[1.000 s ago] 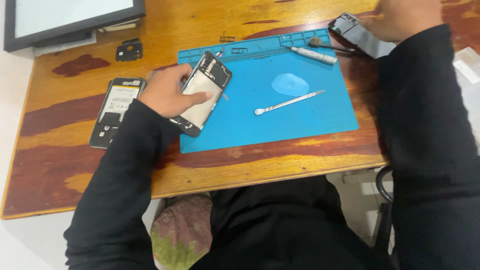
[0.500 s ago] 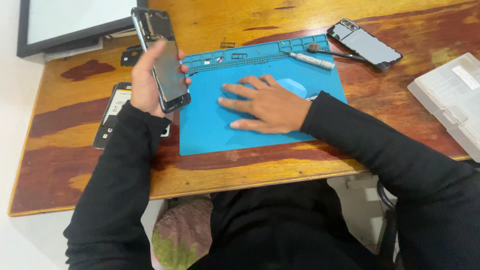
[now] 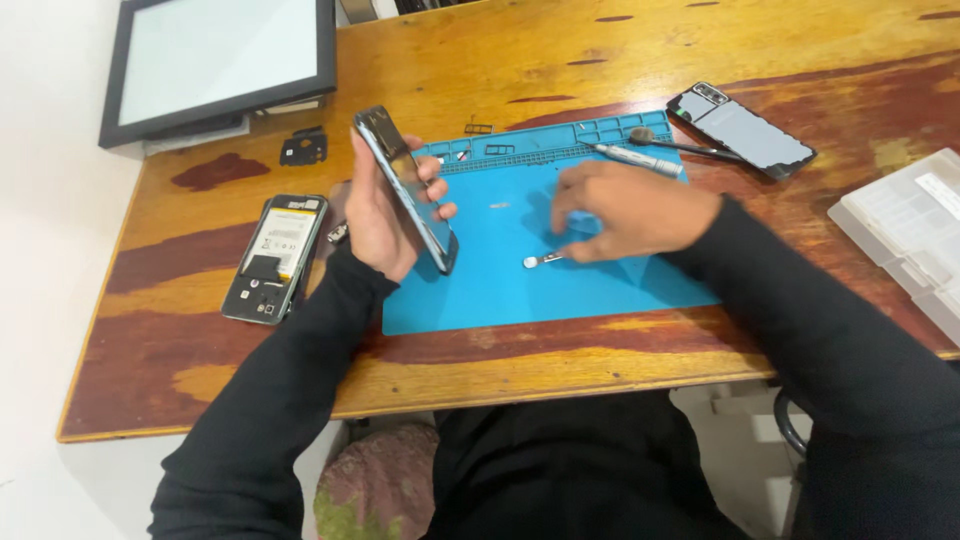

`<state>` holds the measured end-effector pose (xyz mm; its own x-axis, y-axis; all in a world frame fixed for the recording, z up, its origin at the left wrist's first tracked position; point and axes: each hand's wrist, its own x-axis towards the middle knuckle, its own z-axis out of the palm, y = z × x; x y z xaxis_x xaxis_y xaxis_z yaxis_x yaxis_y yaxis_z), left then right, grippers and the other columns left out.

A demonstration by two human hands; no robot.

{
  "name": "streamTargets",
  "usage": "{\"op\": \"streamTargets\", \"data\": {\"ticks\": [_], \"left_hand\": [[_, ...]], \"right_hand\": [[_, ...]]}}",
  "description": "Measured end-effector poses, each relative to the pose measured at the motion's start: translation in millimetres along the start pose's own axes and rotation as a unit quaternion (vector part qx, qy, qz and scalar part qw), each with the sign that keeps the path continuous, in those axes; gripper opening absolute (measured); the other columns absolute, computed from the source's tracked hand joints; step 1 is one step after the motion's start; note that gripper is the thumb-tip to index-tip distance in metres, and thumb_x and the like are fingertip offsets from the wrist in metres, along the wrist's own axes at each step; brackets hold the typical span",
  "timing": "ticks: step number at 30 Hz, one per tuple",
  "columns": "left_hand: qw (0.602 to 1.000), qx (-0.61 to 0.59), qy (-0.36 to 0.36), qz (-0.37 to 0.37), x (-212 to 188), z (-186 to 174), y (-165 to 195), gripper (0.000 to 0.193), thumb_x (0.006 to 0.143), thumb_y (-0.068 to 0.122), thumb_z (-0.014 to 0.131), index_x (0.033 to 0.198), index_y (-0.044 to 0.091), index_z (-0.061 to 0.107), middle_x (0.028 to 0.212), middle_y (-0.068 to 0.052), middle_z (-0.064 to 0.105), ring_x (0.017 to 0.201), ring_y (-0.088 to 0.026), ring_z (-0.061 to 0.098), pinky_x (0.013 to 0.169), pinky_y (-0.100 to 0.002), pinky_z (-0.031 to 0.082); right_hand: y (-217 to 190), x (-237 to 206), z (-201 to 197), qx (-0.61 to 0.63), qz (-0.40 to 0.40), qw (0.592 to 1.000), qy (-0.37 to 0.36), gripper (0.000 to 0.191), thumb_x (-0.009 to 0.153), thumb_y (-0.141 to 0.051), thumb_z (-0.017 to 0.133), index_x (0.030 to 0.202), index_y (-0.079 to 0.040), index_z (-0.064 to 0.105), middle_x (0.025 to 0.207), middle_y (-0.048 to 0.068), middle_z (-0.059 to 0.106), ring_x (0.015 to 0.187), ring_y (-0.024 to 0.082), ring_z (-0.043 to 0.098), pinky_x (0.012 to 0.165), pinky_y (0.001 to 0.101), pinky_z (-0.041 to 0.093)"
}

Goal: The person disassembles a smartphone, removes the back cover and internal components, cleans the device with a cloth, and reassembles it. The person also handles a second disassembled phone and uses tools such as a spudger and screwdriver to manipulate internal parts.

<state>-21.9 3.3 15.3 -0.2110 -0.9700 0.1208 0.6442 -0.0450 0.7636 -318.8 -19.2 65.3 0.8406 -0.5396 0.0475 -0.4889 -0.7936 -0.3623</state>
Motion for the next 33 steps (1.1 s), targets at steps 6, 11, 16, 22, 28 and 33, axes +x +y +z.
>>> {"op": "streamTargets", "data": {"ticks": [6, 11, 16, 22, 28, 33], "left_hand": [[0.999, -0.005, -0.033, 0.008, 4, 15, -17, 0.055, 0.103, 0.068, 0.039, 0.121, 0.018, 0.048, 0.097, 0.0, 0.044, 0.088, -0.016, 0.048, 0.08, -0.037, 0.046], [0.999, 0.005, -0.032, 0.009, -2, 21, -28, 0.06, 0.1, 0.073, 0.041, 0.118, 0.017, 0.048, 0.094, 0.001, 0.043, 0.085, -0.015, 0.046, 0.074, -0.034, 0.046], [0.997, -0.017, -0.077, 0.002, -7, 20, -32, 0.066, 0.102, 0.077, 0.04, 0.121, 0.014, 0.05, 0.094, 0.001, 0.042, 0.079, -0.013, 0.042, 0.064, -0.029, 0.04], [0.982, -0.125, -0.138, -0.035, -16, 29, -30, 0.072, 0.094, 0.075, 0.04, 0.129, 0.013, 0.052, 0.098, -0.002, 0.045, 0.083, -0.016, 0.046, 0.07, -0.032, 0.044], [0.998, -0.044, -0.041, -0.023, -8, 33, -8, 0.065, 0.104, 0.06, 0.039, 0.14, 0.007, 0.051, 0.122, -0.01, 0.058, 0.107, -0.024, 0.061, 0.095, -0.048, 0.057], [0.999, 0.029, 0.01, -0.042, -2, 21, -12, 0.064, 0.099, 0.058, 0.046, 0.139, 0.008, 0.052, 0.111, -0.008, 0.065, 0.102, -0.025, 0.071, 0.087, -0.051, 0.064]], "right_hand": [[5, -9, -4, 0.036, 0.023, 0.999, -0.029, 0.025, 0.064, -0.018, 0.081, 0.083, -0.003, 0.074, 0.081, 0.011, 0.074, 0.078, 0.03, 0.071, 0.068, 0.0419, 0.056], [0, -8, 0, -0.012, 0.039, 0.999, -0.032, 0.017, 0.068, -0.017, 0.08, 0.078, -0.005, 0.073, 0.08, 0.01, 0.073, 0.078, 0.031, 0.07, 0.068, 0.0441, 0.054], [-13, -7, -7, 0.047, 0.036, 0.998, 0.014, 0.02, 0.078, -0.013, 0.074, 0.088, -0.002, 0.062, 0.074, 0.011, 0.069, 0.069, 0.029, 0.069, 0.063, 0.0414, 0.053], [-23, -15, -3, 0.075, -0.085, 0.972, 0.207, 0.012, 0.094, -0.008, 0.066, 0.099, 0.0, 0.058, 0.081, 0.013, 0.066, 0.068, 0.027, 0.065, 0.059, 0.0386, 0.05], [-6, -9, -4, 0.109, 0.058, 0.954, 0.272, 0.015, 0.108, -0.011, 0.059, 0.117, 0.001, 0.06, 0.077, 0.011, 0.061, 0.063, 0.022, 0.061, 0.058, 0.037, 0.046], [-1, -12, -2, 0.07, -0.035, 0.923, 0.377, 0.011, 0.111, -0.009, 0.064, 0.109, 0.002, 0.066, 0.088, 0.011, 0.059, 0.072, 0.02, 0.056, 0.063, 0.034, 0.044]]}}
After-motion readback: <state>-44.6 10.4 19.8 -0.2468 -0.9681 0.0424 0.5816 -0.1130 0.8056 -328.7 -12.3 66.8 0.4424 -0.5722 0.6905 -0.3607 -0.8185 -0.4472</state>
